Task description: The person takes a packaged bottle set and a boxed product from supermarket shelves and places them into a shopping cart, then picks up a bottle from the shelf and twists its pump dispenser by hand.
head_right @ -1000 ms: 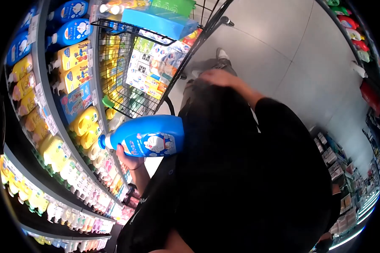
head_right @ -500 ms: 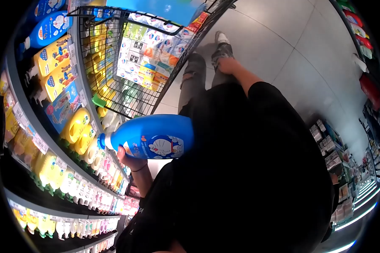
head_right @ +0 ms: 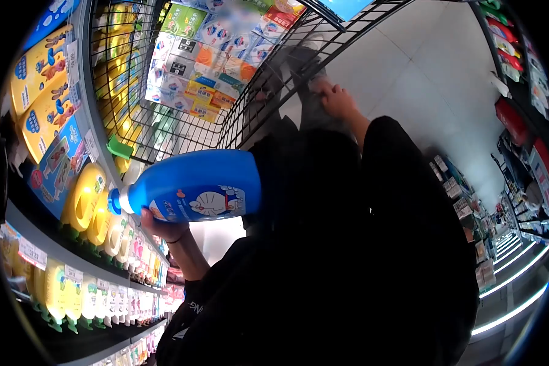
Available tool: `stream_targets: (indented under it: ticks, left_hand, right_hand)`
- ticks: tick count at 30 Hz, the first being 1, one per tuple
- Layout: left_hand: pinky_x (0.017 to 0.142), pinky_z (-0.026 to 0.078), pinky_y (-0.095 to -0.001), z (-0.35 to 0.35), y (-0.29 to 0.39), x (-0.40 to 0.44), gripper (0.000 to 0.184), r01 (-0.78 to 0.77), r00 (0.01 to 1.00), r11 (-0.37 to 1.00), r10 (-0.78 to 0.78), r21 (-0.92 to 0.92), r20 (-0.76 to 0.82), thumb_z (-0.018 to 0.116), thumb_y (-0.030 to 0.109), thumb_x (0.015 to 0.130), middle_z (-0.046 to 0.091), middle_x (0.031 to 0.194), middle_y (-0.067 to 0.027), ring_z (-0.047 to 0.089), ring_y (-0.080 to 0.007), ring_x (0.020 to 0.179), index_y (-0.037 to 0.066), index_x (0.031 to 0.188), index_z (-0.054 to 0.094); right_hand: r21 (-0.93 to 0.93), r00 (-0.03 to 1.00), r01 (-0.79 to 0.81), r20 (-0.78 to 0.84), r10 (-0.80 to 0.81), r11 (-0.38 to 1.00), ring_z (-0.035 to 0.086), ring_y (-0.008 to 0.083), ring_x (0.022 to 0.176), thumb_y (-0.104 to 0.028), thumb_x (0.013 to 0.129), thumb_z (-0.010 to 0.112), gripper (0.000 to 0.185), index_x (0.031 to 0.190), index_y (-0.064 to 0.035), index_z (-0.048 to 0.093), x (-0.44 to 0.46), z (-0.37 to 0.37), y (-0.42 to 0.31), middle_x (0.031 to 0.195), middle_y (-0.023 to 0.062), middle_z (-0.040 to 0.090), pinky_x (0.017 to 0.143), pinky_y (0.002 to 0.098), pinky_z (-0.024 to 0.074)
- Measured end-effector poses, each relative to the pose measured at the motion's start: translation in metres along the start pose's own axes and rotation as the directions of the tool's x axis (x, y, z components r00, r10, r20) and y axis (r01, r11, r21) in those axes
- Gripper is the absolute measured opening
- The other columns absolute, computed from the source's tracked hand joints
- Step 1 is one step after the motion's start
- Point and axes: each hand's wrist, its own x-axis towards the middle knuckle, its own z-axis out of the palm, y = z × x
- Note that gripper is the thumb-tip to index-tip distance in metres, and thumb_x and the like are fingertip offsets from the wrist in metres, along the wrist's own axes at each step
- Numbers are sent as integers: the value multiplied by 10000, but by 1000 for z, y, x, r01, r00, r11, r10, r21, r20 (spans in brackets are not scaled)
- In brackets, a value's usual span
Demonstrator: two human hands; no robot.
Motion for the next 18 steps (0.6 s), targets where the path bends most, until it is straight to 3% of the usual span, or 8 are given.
stream_targets:
  ticks: [4,6,9,10,11,12,14,18]
  left_hand:
    - [936,489,-468,8,1,36,743,29,999,999,-27,-35,36,586,500,794,571,1245,-187,585,-344,1100,13,1339,449]
    - [940,490,-462,27,4,58,699,21,998,997,-17,-69,60,583,460,822,564,1258,-186,584,-344,1102,15,1342,444]
    - [936,498,-408,56,8,88,535,-180,982,984,180,8,64,634,213,829,578,1200,-165,602,-290,1072,-18,1284,475]
    - [932,495,-395,56,5,102,519,-320,946,927,302,198,118,657,171,815,579,1192,-156,599,-274,1064,-20,1268,488]
    - [928,492,-381,55,3,119,507,-447,894,814,405,370,191,680,128,801,580,1184,-148,596,-258,1055,-22,1251,500]
    - [924,489,-368,55,0,132,497,-554,830,654,482,516,280,703,86,787,581,1176,-139,593,-242,1047,-23,1234,513]
    - [902,486,-345,113,7,138,571,-474,879,753,431,457,202,803,32,698,585,1138,-114,585,-204,1011,-32,1196,532]
    - [842,514,-323,150,2,177,667,-632,765,472,505,615,399,886,128,630,599,1064,-100,598,-186,952,-21,1179,539]
  right_hand:
    - [-10,995,55,-81,-56,998,533,351,1157,-317,890,463,377,1225,-164,541,-16,-3,-20,1239,154,538,938,485,472]
    - [-101,992,116,64,-109,988,471,354,1237,-307,880,475,439,1283,-136,514,-10,-22,-37,1334,156,479,1016,484,404]
    - [-47,980,193,58,-190,980,399,348,1319,-312,874,472,488,1320,-119,515,3,-1,-41,1424,156,422,1096,467,320]
    - [-6,976,217,9,-217,976,379,345,1341,-317,874,467,496,1325,-117,522,18,21,-34,1445,155,409,1117,458,295]
    - [-255,943,307,212,-256,917,359,333,1362,-330,883,429,497,1319,-119,544,40,45,-25,1448,161,422,1134,453,273]
    - [-131,960,233,189,-207,963,359,331,1361,-333,889,399,514,1308,-71,542,33,28,-39,1409,168,472,1144,474,242]
    - [-163,972,216,129,-197,963,384,323,1342,-325,888,395,505,1292,-68,556,30,20,-57,1374,149,513,1140,493,230]
    - [-450,937,332,257,-235,829,463,269,1277,-265,843,485,430,1193,-72,643,50,35,-68,1280,105,592,1091,512,295]
